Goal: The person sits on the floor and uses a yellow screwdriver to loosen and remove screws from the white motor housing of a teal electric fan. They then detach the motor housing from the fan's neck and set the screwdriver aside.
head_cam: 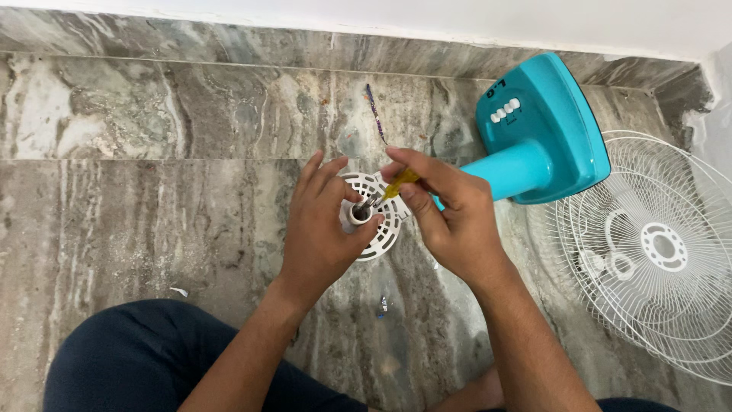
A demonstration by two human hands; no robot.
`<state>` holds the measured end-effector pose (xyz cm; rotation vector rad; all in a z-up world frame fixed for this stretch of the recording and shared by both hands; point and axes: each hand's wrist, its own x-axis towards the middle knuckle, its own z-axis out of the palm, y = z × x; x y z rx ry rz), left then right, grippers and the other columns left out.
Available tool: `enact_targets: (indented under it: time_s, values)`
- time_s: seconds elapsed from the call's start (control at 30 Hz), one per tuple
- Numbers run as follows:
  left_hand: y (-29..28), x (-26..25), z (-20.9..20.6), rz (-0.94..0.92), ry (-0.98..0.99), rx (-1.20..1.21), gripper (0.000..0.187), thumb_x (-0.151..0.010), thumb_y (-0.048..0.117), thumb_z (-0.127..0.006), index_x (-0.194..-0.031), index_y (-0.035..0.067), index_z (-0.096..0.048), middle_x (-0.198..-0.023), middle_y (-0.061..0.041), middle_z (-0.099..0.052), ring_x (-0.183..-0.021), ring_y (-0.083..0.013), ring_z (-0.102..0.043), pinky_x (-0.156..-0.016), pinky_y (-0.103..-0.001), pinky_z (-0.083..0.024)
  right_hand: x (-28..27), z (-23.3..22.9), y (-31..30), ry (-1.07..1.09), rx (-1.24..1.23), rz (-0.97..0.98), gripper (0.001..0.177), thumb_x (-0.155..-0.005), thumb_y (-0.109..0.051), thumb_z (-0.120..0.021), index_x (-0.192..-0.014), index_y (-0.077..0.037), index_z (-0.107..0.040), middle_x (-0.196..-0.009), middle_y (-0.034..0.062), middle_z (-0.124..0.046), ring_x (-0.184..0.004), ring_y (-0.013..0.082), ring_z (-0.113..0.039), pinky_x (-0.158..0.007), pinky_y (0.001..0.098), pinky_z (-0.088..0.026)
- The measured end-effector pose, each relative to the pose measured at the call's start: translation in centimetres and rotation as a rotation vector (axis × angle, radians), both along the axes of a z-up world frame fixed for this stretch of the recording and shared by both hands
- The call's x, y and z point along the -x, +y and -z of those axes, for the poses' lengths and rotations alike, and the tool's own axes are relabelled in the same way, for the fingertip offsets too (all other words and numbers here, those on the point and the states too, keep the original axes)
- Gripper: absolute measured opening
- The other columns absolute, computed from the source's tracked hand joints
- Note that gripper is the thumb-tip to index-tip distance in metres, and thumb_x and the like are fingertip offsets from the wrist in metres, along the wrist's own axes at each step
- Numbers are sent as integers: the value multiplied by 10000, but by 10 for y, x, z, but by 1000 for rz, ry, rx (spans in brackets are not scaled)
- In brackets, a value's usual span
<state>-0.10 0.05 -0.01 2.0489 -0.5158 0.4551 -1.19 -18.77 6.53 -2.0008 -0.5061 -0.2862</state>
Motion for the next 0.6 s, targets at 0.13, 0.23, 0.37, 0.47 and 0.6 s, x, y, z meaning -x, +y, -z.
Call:
enact_targets:
  time_s: [0.13,0.23,0.37,0.47,0.6]
  values:
    - [0,0,1,-7,-12,6,335,-812,216,-844,-954,55,-587,-1392,-256,-582,-1462,-488,-403,-1203,-582,-311,-1,4,-1,10,-37,74,357,-982,13,-711,-1332,-31,-662,-1122,111,-774,-1041,172,-760,-931,297,-627]
    - [0,0,1,5,-5,-6,329,-813,209,-846,-953,56,-591,-1385,-257,-580,-1460,-487,-403,-1206,-587,-304,-1,4,-3,-32,23,123,336,-932,-32,-790,-1257,-37,-704,-1074,109,-773,-991,165,-763,-885,289,-631]
    - [0,0,1,-1,-4,-7,339,-799,208,-846,-952,51,-587,-1398,-258,-576,-1464,-500,-388,-1188,-577,-316,-1,1,-6,-28,4,49,368,-989,-22,-724,-1351,-28,-657,-1143,125,-759,-1036,177,-758,-903,300,-624]
    - [-1,0,1,-4,2,-1,342,-798,209,-845,-960,51,-589,-1405,-252,-575,-1471,-500,-386,-1186,-574,-319,0,0,-6,-104,40,-2,410,-1032,-3,-656,-1435,-23,-586,-1261,148,-737,-1127,201,-743,-950,317,-615]
    - [0,1,1,-2,-15,10,345,-799,204,-846,-972,51,-590,-1411,-251,-572,-1469,-496,-389,-1195,-576,-319,-1,3,-4,-88,25,39,391,-1022,2,-687,-1404,-29,-611,-1195,128,-764,-1093,191,-768,-937,308,-635]
